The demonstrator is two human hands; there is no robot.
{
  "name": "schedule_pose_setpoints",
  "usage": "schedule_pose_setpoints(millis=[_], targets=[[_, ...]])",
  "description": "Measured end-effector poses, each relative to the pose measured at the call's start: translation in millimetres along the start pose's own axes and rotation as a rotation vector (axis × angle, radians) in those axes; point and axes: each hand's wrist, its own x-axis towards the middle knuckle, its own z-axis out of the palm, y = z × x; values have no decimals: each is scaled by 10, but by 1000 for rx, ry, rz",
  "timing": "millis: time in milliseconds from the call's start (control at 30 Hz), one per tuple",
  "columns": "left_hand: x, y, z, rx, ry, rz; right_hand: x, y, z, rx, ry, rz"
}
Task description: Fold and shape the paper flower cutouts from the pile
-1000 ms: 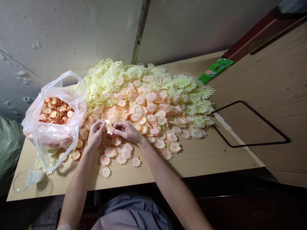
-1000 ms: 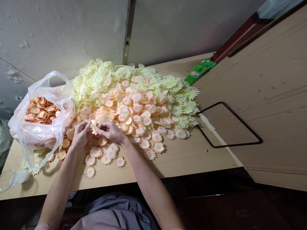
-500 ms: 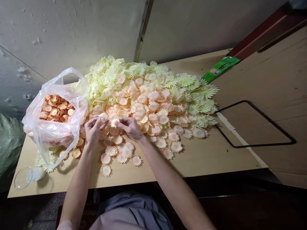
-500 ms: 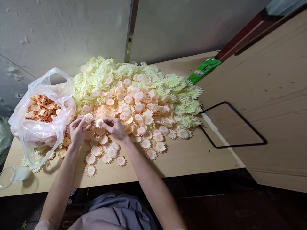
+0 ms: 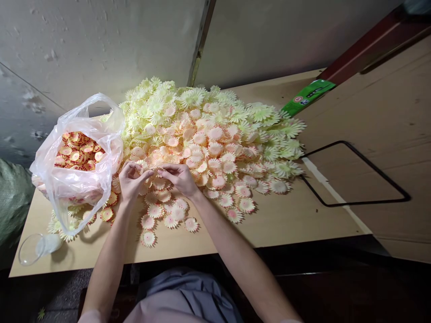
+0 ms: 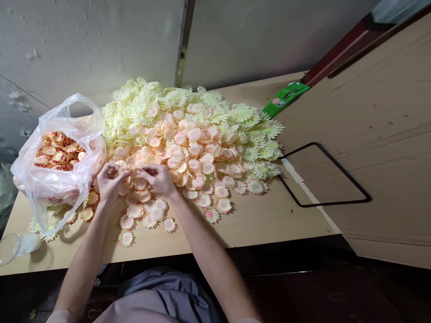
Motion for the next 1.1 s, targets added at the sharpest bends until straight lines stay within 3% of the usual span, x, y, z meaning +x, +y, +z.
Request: schedule_pose_setpoints(millis=[167, 500, 700, 1100], targets=[[-7, -11, 2, 42, -55, 10, -3, 30, -4, 19, -13, 11], [-38, 15, 47, -102, -135, 47, -25, -3, 8, 1, -36, 53], [-54, 30, 46, -33, -152, 58, -50, -19, 20, -103, -38, -12], [-63, 76, 46, 53, -80, 162, 107, -362, -65, -229, -265, 20]])
